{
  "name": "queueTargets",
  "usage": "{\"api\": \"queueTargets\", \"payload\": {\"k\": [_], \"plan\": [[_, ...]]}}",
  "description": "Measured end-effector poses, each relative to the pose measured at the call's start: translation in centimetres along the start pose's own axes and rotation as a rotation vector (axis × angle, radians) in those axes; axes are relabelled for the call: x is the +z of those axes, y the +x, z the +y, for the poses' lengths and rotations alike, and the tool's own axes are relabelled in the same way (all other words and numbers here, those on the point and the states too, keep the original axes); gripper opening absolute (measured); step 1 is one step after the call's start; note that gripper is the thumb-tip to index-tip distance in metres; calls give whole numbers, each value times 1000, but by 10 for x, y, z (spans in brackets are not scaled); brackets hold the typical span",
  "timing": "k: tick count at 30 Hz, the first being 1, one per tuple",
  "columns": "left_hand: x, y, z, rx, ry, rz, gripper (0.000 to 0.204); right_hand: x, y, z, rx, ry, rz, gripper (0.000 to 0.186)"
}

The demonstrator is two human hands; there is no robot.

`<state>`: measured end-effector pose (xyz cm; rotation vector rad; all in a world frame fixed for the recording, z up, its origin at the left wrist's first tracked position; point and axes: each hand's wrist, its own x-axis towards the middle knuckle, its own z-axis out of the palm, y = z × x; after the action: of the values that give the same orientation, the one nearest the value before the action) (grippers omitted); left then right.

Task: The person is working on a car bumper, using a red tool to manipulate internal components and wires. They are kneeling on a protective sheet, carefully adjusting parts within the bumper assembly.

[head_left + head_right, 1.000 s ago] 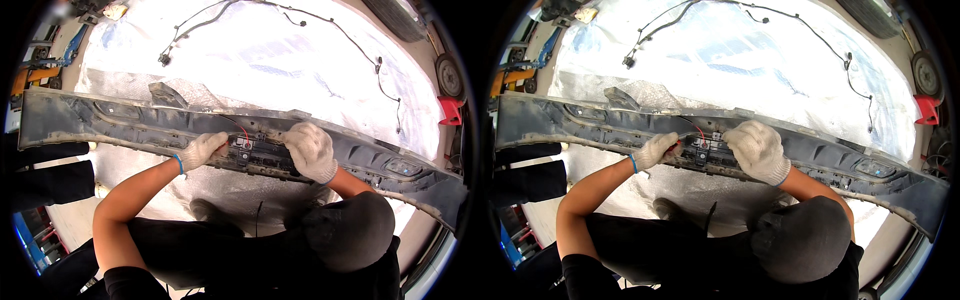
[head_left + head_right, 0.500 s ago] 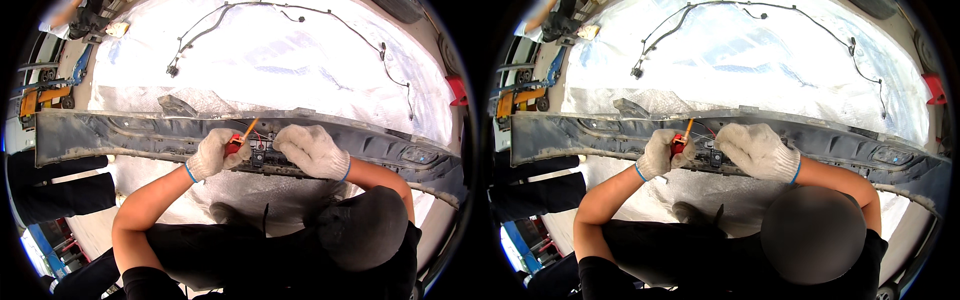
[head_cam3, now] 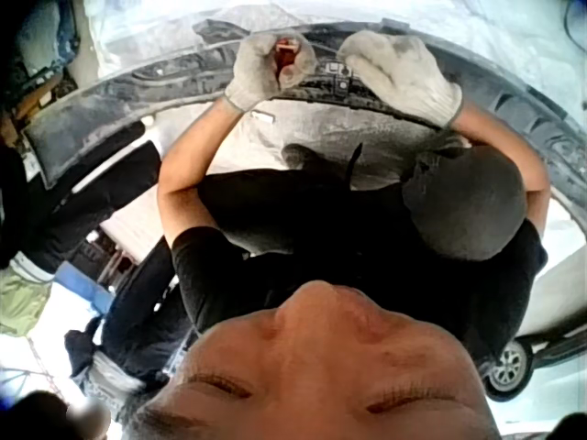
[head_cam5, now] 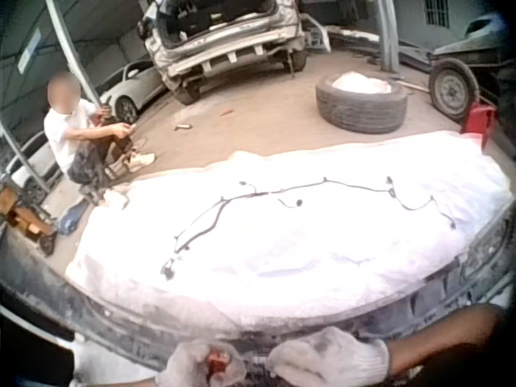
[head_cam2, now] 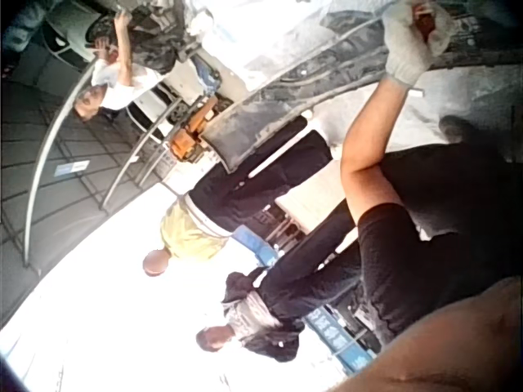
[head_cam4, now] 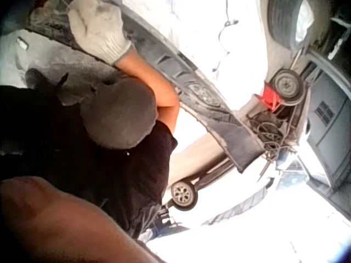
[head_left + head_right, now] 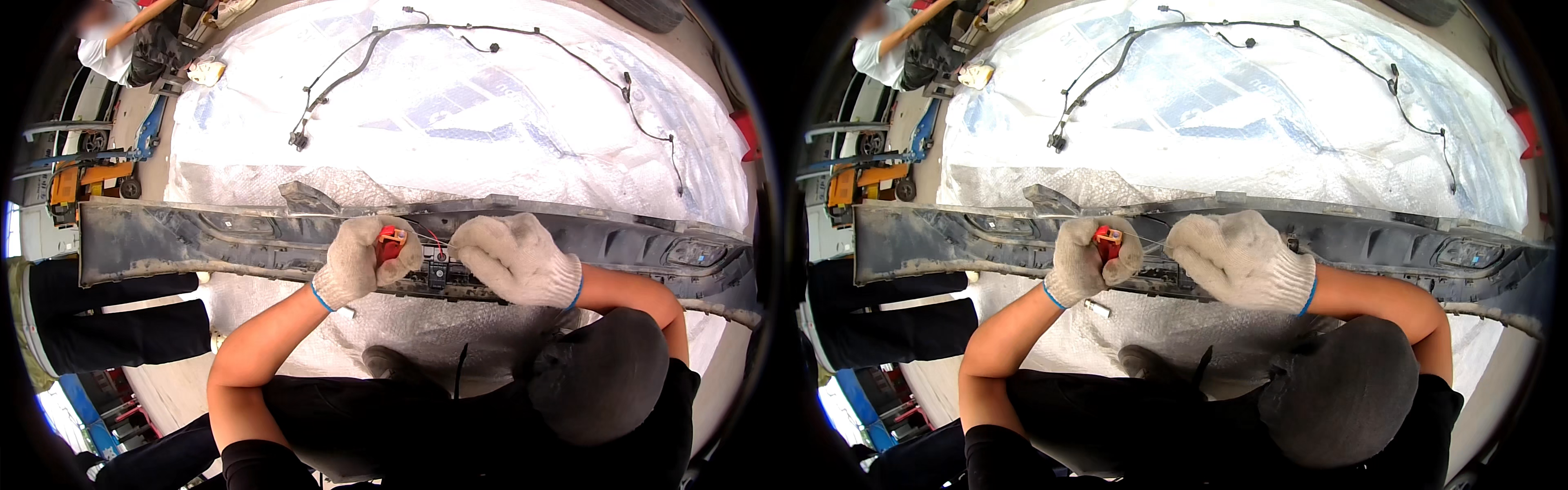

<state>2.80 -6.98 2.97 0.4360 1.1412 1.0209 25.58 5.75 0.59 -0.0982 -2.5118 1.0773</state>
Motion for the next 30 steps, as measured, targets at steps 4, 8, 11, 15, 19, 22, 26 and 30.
{"api": "queueTargets", "payload": {"k": [4, 8, 11, 15, 19, 22, 26, 30], "plan": [[-1, 0, -1, -17, -25, -9, 65, -1, 1, -3, 43, 58, 6, 11], [-1, 0, -2, -32, -49, 5, 63, 1, -1, -4, 67, 67, 2, 12], [-3, -1, -3, -27, -26, -1, 60, 1, -1, -3, 34, 32, 4, 12], [2, -2, -2, 4, 55, 34, 58, 3, -2, 1, -17, -38, 18, 12], [4, -1, -1, -2, 94, 35, 57, -1, 0, -4, 68, 32, 16, 14], [1, -1, -2, -14, 47, 2, 56, -5, 2, -6, 148, 94, -3, 16], [0, 0, -3, -31, 8, -20, 58, -4, 2, -6, 160, 99, -2, 16], [3, 0, -3, 19, 85, -26, 65, -2, 1, -5, 121, 61, 10, 16]]}}
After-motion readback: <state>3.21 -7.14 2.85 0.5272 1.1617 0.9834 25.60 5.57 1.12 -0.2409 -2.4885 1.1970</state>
